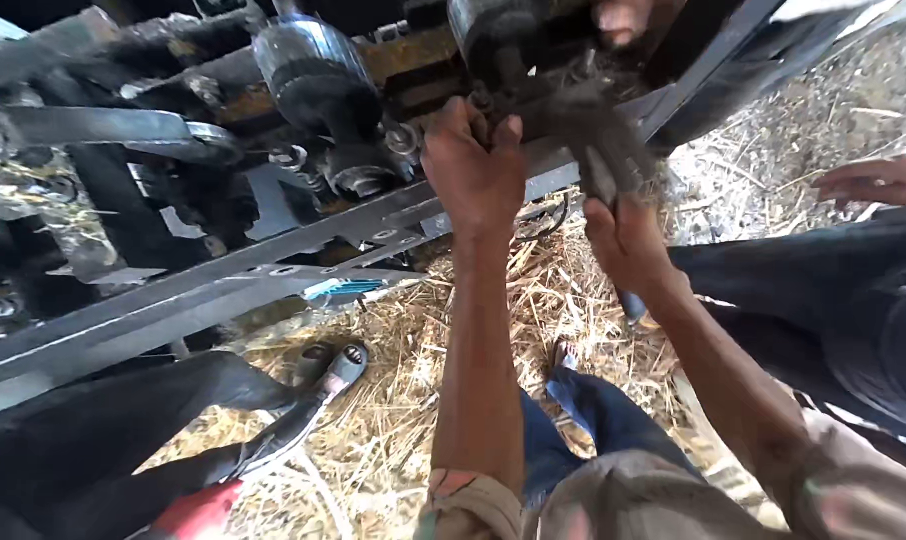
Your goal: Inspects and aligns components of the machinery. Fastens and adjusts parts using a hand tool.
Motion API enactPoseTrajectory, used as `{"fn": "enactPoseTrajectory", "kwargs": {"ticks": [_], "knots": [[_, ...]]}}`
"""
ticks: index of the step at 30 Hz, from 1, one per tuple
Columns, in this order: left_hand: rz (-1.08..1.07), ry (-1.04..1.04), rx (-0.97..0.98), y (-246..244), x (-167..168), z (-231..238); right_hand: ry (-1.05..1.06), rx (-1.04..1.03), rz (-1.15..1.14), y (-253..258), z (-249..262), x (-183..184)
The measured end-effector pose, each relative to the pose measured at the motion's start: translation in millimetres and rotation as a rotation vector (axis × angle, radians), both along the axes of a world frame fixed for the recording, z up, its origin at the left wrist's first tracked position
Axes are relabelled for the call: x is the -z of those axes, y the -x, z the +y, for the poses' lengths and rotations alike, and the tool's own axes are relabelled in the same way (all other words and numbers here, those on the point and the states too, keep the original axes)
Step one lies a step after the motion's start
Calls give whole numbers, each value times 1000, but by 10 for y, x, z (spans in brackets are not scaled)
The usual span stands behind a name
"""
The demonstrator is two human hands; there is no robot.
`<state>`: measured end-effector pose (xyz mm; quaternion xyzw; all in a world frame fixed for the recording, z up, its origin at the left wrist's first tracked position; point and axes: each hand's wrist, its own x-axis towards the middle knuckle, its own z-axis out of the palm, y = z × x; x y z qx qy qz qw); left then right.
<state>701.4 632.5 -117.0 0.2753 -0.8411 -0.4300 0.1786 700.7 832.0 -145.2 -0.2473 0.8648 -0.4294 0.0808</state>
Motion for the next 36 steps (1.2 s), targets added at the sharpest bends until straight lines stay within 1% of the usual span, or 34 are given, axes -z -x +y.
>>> {"fn": "enactPoseTrajectory", "kwargs": {"ticks": [2, 4, 7, 8, 9, 10, 12, 13, 14, 16, 18, 19, 21, 22, 24, 25, 27, 28, 29, 30, 31, 32, 34, 35, 36], "knots": [[-11, 7, 6, 18, -39, -92, -29, -14, -79, 78, -46, -35], [-22, 3, 25, -28, -29, -39, -22, -10, -115, -9, 22, -137], [9, -3, 7, -5, -3, -56, 85, -15, -14, -157, 43, -332], [26, -7, 5, 7, 31, -63, 99, -18, 38, -171, 31, -340], [40, -8, 3, 16, 48, -68, 96, -17, 69, -126, -2, -275], [49, -10, 4, 35, 33, -78, 50, -3, 60, -36, -41, -171], [11, -29, 24, 1, -13, -12, -69, 20, -68, 50, -12, -59], [14, -18, 21, 34, -61, -74, -71, 3, -94, 136, -60, -63], [-3, -16, 41, 19, -77, -73, -69, -1, -114, 111, -34, -94], [0, -21, 47, 1, -82, -51, -41, -5, -132, 6, 18, -246], [14, -35, 41, -1, -49, -50, 13, -8, -88, -176, 62, -390], [18, -32, 37, 6, -22, -70, 52, -15, -34, -200, 40, -387], [15, -12, 44, -1, 6, -102, 29, -7, -11, -79, -43, -253], [5, -7, 57, -25, -1, -82, -22, 4, -77, -25, -37, -211], [-13, -19, 44, -26, -60, -110, -28, -9, -188, 15, -47, -300], [-13, -25, 35, -22, -54, -113, -17, -9, -184, -38, -22, -372], [-20, -45, 27, -37, -32, -101, 30, -25, -68, -104, -20, -452], [-18, -43, 28, -17, -22, -116, 50, -27, 3, -73, -47, -395], [-29, -42, 35, -22, -18, -112, 30, -14, 23, -18, -64, -294], [-41, -41, 44, -16, -39, -107, -6, -1, 2, 74, -74, -206], [-62, -44, 58, -19, -79, -95, -23, 15, -58, 133, -65, -196], [-75, -46, 64, -31, -107, -100, -17, 23, -108, 144, -74, -260], [-81, -50, 69, -58, -95, -107, 34, 12, -106, -3, -43, -412], [-75, -52, 63, -43, -87, -126, 62, 4, -66, -35, -66, -404], [-78, -52, 59, -24, -83, -135, 69, 7, -52, -22, -89, -315]]}}
